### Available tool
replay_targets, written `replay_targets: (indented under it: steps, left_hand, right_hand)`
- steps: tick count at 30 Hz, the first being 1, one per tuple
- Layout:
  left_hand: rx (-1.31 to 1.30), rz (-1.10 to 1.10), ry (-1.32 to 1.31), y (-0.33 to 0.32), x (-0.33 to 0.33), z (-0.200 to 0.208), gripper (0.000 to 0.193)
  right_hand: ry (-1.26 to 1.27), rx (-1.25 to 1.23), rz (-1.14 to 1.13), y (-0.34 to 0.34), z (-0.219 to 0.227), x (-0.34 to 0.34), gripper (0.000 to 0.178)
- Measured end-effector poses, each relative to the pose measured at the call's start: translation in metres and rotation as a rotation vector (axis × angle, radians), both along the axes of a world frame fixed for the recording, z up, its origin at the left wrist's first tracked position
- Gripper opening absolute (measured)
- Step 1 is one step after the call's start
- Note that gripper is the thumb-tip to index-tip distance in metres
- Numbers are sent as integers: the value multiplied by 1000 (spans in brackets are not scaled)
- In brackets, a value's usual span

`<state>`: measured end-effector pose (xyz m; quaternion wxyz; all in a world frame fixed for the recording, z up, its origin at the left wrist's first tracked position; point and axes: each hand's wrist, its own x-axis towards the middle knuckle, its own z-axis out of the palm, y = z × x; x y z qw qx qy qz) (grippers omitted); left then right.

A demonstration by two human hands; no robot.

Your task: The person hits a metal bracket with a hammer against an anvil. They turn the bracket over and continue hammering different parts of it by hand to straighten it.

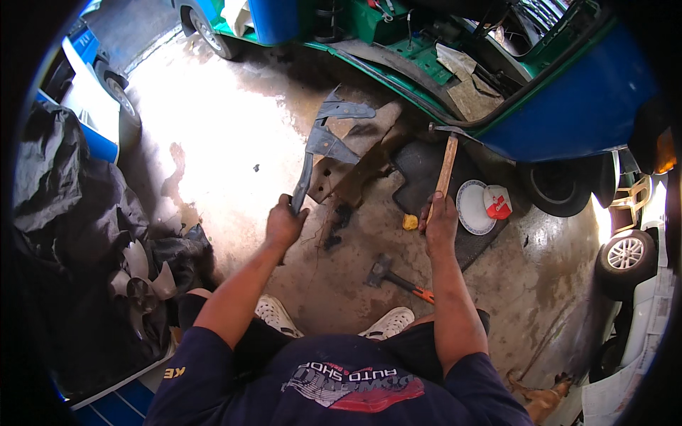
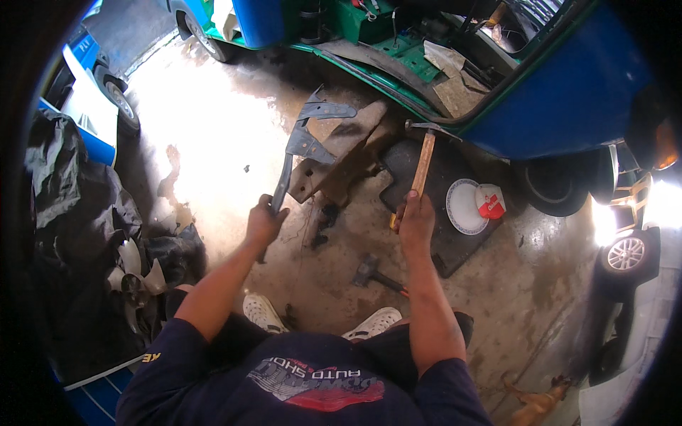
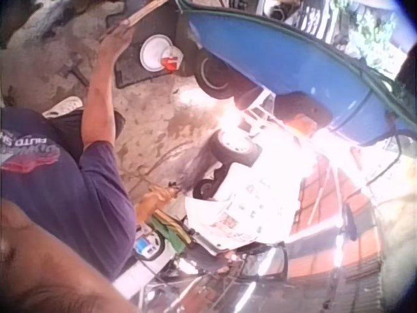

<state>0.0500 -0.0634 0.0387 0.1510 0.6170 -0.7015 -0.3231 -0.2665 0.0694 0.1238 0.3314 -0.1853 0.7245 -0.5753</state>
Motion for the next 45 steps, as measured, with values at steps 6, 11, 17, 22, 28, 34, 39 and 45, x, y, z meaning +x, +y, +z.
replay_targets:
  steps: [6, 11, 17, 22, 28, 34, 39, 45]
  left_hand:
    - [133, 152, 29, 48, -44, -41, 57]
    - [356, 126, 58, 65, -69, -28, 64]
    - [431, 101, 92, 52, -62, -49, 62]
    - [466, 85, 74, 47, -59, -37, 60]
    - [416, 90, 52, 49, -60, -48, 62]
    - [470, 60, 73, 47, -54, -43, 70]
    - [441, 48, 89, 44, -49, -65, 70]
    - [457, -2, 89, 43, -64, -57, 72]
  right_hand:
    - [72, 103, 82, 12, -12, 13, 33]
    - [214, 188, 201, 19, -22, 27, 33]
    - [813, 166, 536, 10, -48, 54, 30]
    - [992, -53, 596, -41, 39, 91, 19]
    - [908, -409, 532, -65, 52, 96, 23]
    - [958, 551, 811, -63, -41, 74, 41]
    - [866, 23, 581, -71, 50, 109, 30]
    - [847, -150, 569, -54, -65, 80, 33]
